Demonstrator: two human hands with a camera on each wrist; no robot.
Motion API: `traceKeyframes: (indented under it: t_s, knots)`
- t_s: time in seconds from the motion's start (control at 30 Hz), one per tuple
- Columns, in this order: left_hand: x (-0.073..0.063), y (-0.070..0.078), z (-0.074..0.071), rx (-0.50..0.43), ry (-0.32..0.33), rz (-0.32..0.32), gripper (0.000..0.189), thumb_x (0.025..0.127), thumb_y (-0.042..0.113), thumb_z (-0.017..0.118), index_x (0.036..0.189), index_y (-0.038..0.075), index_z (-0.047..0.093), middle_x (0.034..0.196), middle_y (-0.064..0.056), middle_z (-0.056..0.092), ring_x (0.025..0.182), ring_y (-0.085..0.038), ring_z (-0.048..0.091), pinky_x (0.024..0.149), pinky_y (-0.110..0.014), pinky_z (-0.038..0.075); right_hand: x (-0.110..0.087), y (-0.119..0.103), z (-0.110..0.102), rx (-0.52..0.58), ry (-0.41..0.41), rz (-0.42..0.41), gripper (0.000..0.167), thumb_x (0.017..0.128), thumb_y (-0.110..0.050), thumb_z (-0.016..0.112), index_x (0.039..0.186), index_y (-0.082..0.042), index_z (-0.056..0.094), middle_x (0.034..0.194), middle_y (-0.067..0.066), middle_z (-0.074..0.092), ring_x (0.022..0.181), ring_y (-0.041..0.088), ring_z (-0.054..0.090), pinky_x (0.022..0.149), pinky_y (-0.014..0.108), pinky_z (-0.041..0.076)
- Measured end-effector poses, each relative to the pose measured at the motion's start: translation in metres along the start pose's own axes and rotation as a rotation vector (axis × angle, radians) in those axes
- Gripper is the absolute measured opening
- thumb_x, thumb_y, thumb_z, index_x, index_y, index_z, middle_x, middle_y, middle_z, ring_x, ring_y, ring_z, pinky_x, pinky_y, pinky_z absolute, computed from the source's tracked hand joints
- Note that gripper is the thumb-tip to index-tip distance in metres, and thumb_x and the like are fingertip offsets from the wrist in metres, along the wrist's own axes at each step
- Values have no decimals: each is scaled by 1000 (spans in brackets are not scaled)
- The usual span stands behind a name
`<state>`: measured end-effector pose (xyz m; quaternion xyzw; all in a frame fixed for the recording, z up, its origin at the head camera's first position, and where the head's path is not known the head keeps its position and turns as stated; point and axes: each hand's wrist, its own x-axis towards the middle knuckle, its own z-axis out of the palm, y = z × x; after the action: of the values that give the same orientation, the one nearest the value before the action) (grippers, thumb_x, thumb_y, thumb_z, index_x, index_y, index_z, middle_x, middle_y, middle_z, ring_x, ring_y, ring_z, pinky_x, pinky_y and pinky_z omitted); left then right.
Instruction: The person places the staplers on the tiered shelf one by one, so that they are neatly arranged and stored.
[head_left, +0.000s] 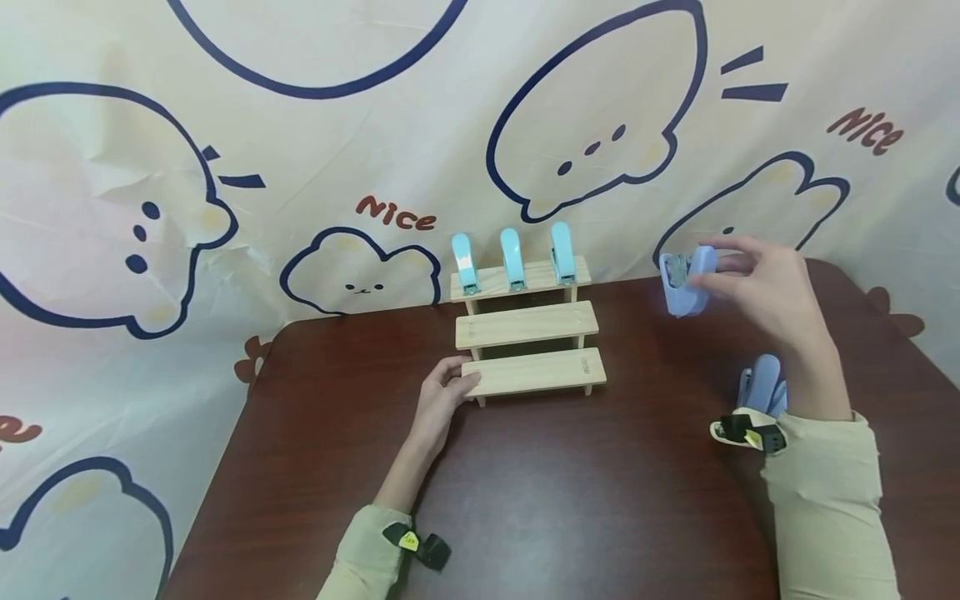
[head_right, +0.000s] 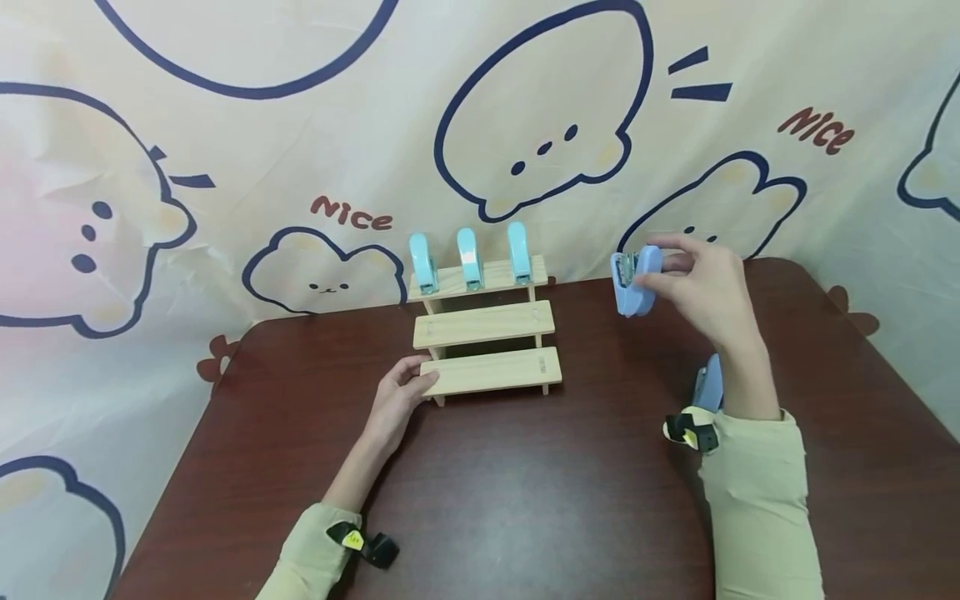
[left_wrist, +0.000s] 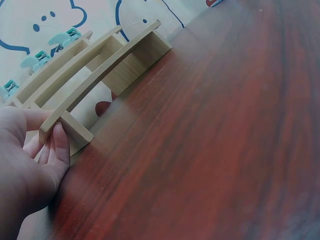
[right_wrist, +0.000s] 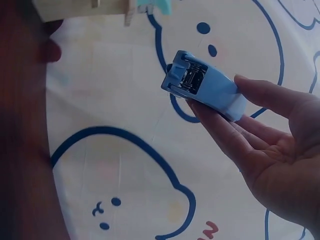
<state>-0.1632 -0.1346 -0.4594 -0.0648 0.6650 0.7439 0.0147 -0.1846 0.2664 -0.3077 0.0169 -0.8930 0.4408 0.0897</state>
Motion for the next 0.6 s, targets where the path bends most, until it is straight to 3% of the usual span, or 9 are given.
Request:
traceKeyframes:
  t_s: [0.13, 0.37, 0.6]
  knots:
    - [0, 0, 0, 10, 1, -5, 36, 93, 6, 72, 127, -2, 62, 108, -6, 62, 85, -11, 59, 74, -23, 50, 1, -5, 4, 64, 18, 5, 57, 97, -34, 74, 145, -7, 58, 139, 26, 59, 119, 41, 62, 70, 8, 48]
    - [0, -1, -1, 8, -6, -2, 37, 94, 8, 73, 127, -3, 61, 107, -5, 62, 86, -11, 60, 75, -23, 50, 3, -19, 15, 195, 52, 13, 54, 96, -34, 76, 141, -6, 62, 128, 15, 68, 100, 3, 66, 79, 15, 54]
    - [1, -2, -2, 16, -6, -7, 38, 94, 9, 73, 128, -3, 60, 110, -6, 62, 88, -11, 61, 75, -23, 50, 6, -36, 32, 254, 39, 3, 56, 96, -36, 75, 141, -6, 62, 134, 21, 66, 113, 25, 68, 89, 27, 56]
